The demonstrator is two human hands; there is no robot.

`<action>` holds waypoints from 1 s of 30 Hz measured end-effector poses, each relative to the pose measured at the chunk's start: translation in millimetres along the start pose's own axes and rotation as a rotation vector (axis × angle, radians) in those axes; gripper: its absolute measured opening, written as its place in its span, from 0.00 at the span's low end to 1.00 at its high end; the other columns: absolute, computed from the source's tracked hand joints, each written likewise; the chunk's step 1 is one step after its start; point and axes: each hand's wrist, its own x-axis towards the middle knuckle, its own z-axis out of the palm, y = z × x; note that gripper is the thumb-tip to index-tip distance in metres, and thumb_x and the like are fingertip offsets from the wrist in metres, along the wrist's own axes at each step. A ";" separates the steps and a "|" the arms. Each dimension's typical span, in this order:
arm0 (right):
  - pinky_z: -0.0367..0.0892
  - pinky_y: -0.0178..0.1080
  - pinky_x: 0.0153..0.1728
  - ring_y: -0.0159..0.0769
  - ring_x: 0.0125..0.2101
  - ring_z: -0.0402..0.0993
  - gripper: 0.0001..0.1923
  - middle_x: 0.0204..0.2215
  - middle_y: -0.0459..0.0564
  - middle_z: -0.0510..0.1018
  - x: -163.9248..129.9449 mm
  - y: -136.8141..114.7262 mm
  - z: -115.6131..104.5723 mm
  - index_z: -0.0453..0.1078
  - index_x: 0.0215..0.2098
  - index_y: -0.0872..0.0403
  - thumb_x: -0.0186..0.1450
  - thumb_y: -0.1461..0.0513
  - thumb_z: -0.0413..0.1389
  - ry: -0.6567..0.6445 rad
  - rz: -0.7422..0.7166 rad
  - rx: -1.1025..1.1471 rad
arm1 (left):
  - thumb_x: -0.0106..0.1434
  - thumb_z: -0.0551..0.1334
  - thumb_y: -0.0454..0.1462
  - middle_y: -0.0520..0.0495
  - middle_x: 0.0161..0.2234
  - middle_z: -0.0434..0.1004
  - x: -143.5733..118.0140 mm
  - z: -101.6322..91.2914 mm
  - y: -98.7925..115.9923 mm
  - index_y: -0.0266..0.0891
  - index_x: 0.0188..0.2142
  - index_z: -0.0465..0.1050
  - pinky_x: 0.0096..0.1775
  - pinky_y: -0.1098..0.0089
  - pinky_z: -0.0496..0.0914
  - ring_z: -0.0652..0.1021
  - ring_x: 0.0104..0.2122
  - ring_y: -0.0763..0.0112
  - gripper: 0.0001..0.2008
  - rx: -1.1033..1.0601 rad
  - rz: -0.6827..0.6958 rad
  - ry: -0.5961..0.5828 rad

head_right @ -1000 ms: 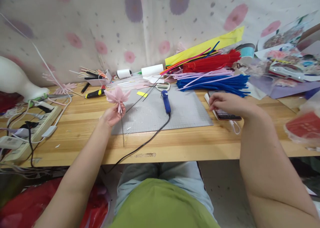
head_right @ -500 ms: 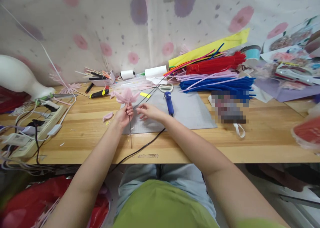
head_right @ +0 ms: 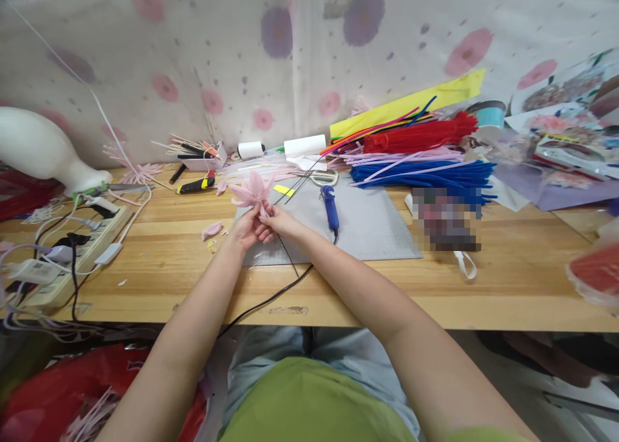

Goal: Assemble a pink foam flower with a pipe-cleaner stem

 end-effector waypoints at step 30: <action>0.56 0.45 0.54 0.46 0.53 0.63 0.27 0.54 0.62 0.69 -33.8 -37.5 -259.0 0.65 0.55 0.60 0.57 0.60 0.53 0.781 -0.192 -1.486 | 0.68 0.46 0.34 0.62 0.16 0.41 17.7 15.4 42.8 0.37 0.24 0.54 0.14 0.83 0.39 0.48 0.09 0.88 0.15 -0.100 0.000 0.257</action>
